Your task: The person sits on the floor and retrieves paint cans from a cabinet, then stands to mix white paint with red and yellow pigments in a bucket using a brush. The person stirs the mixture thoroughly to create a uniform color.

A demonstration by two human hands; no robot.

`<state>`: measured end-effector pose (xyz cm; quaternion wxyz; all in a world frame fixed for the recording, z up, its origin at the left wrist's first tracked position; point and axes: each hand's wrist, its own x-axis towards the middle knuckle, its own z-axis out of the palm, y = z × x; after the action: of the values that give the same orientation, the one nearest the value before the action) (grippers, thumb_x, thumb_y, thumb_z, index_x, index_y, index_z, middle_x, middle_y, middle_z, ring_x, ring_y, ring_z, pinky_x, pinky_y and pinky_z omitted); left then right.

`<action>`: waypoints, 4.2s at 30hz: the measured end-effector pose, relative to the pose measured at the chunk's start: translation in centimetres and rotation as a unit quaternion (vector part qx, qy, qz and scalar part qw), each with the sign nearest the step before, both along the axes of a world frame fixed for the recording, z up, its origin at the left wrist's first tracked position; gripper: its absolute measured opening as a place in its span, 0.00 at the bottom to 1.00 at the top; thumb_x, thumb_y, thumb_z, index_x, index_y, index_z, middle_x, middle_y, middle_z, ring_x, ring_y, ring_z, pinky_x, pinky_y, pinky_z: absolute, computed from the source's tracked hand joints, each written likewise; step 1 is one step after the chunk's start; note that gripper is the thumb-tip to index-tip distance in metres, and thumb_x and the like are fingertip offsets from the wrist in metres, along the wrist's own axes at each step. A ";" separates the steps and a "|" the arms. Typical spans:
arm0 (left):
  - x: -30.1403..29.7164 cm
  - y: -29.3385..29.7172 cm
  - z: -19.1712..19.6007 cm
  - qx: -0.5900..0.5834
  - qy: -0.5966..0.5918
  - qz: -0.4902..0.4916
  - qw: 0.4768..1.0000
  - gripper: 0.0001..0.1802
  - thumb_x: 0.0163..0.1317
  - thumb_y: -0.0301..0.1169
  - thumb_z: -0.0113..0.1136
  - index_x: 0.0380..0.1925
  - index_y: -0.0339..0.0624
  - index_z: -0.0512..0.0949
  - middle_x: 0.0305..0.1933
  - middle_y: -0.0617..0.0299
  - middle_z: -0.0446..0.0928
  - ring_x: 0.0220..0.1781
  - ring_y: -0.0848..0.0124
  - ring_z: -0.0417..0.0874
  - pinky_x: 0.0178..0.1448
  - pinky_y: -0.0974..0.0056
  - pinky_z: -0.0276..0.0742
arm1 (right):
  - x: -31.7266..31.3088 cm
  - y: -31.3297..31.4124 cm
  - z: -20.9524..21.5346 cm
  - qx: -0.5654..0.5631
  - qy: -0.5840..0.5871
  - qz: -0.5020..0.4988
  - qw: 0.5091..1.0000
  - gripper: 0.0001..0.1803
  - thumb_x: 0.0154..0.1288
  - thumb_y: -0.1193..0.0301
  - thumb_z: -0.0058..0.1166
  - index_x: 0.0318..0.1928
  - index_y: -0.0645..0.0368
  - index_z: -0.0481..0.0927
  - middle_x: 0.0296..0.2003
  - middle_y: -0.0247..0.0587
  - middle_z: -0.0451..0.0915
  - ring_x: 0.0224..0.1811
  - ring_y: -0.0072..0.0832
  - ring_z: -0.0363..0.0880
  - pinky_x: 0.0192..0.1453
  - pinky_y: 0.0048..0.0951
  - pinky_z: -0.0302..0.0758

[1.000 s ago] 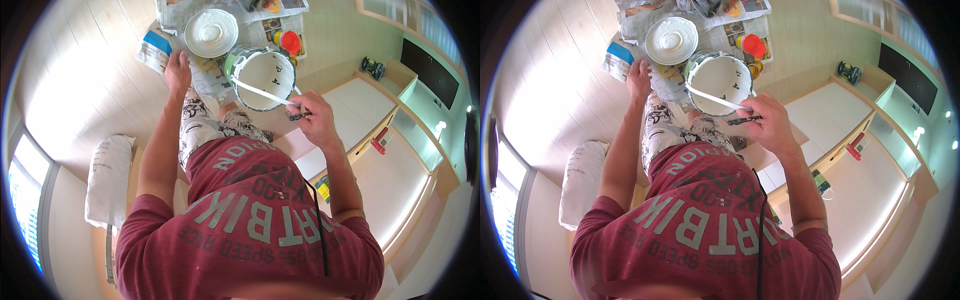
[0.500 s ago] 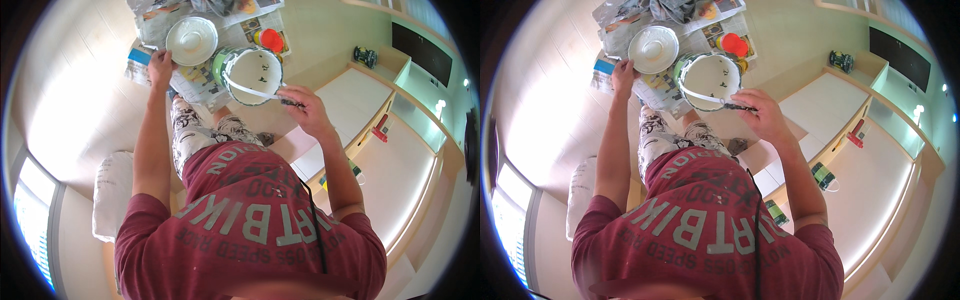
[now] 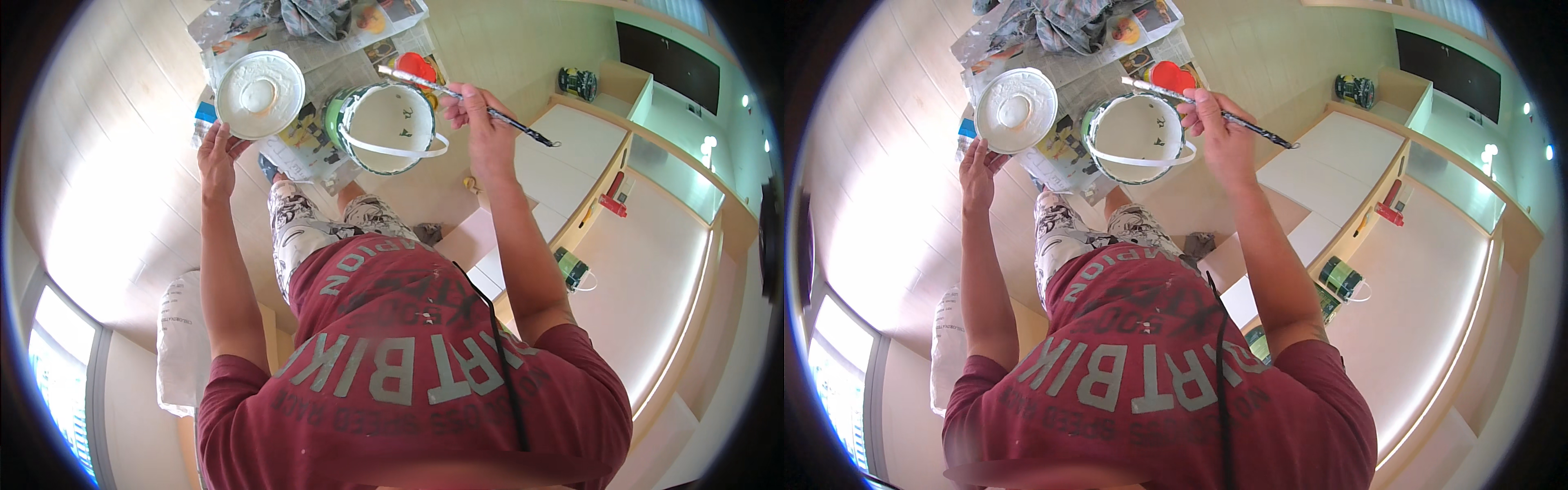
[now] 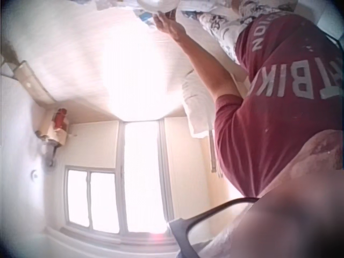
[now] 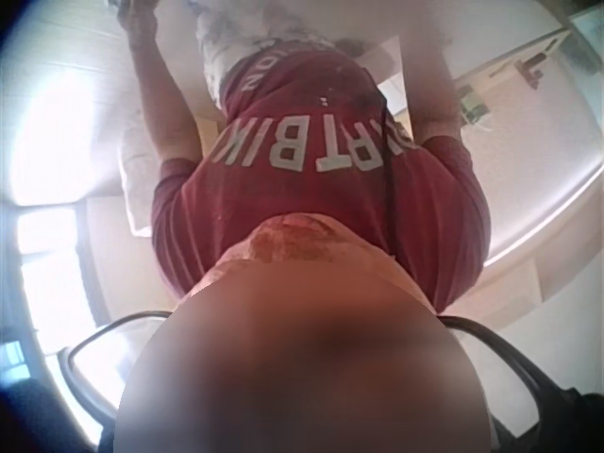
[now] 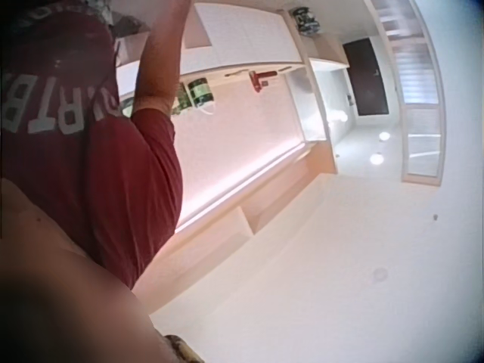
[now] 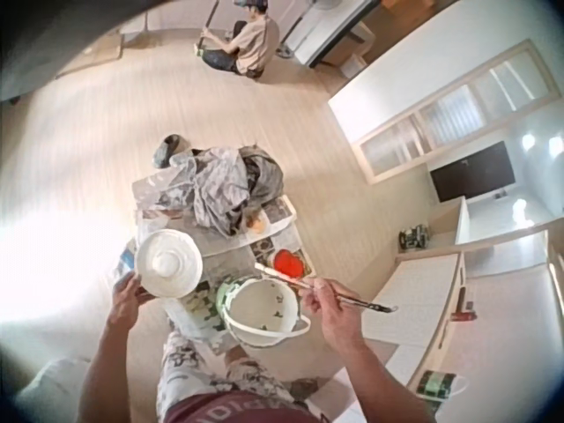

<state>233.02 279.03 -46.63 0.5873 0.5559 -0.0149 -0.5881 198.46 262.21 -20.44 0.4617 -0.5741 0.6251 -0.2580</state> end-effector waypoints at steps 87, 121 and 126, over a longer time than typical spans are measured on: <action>-3.7 3.4 19.8 -0.146 -0.025 -0.105 0.983 0.17 0.82 0.38 0.59 0.61 0.40 0.82 0.45 0.64 0.87 0.40 0.77 0.85 0.43 0.68 0.81 | 1.8 7.2 5.8 -0.083 -0.081 0.262 0.958 0.11 0.77 0.70 0.59 0.52 0.59 0.91 0.41 0.40 0.91 0.46 0.28 0.89 0.54 0.30 0.83; -4.7 1.5 21.5 -0.192 -0.019 -0.070 0.979 0.19 0.82 0.37 0.58 0.63 0.36 0.82 0.43 0.65 0.86 0.37 0.79 0.82 0.41 0.70 0.79 | 1.6 6.9 9.4 -0.194 -0.017 0.303 0.933 0.10 0.74 0.72 0.61 0.48 0.59 0.92 0.42 0.39 0.92 0.43 0.27 0.89 0.52 0.32 0.83; -4.6 1.4 21.4 -0.192 -0.032 -0.063 0.979 0.19 0.82 0.37 0.58 0.62 0.36 0.82 0.44 0.64 0.86 0.37 0.78 0.82 0.41 0.69 0.79 | 0.7 6.6 9.5 -0.151 -0.046 0.285 0.945 0.10 0.74 0.70 0.62 0.49 0.56 0.92 0.40 0.39 0.90 0.46 0.30 0.87 0.54 0.34 0.82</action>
<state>228.42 280.41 -25.23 0.6440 0.4494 -0.1812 -0.5920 199.12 268.78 -10.96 0.4520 -0.7788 0.3670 -0.2334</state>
